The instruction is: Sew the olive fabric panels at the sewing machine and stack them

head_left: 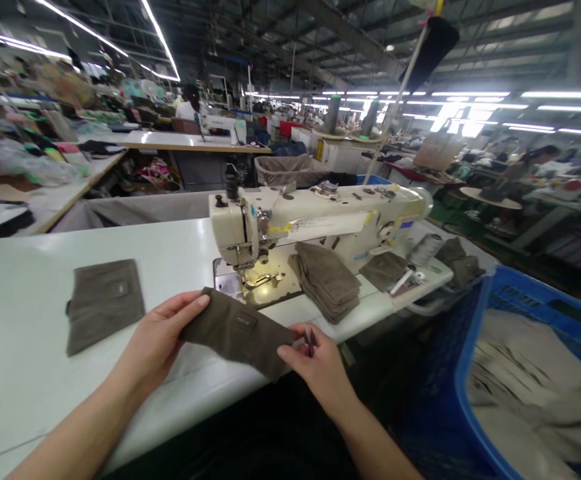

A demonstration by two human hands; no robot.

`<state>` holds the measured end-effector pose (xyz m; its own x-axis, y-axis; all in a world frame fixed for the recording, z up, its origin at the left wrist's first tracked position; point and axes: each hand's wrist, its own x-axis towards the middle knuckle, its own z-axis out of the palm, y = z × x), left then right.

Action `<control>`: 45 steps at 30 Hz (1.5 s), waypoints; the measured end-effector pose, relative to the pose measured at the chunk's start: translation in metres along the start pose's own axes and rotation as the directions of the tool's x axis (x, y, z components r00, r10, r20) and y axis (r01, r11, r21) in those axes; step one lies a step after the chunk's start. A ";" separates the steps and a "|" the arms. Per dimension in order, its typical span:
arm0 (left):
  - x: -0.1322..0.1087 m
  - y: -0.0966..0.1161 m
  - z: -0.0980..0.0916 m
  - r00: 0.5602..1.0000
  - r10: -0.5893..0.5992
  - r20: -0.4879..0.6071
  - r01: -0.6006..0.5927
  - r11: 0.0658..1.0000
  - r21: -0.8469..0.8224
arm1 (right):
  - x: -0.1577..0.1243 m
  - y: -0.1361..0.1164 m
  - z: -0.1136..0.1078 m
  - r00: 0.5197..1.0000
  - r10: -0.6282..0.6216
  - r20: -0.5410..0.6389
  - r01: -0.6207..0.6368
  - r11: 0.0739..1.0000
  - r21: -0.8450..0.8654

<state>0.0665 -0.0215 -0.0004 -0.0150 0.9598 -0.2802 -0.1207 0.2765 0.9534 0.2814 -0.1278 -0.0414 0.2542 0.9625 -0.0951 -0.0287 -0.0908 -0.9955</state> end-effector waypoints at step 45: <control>0.093 0.006 0.022 0.858 0.131 0.497 -0.513 0.290 0.808 | 0.000 0.050 0.014 0.562 -0.732 0.386 0.825 0.457 -0.334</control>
<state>0.0863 0.0705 -0.0182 0.4649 0.8833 -0.0602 0.7750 -0.3731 0.5101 0.2668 -0.1285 -0.0915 -0.2098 0.7057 0.6767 0.5194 0.6668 -0.5344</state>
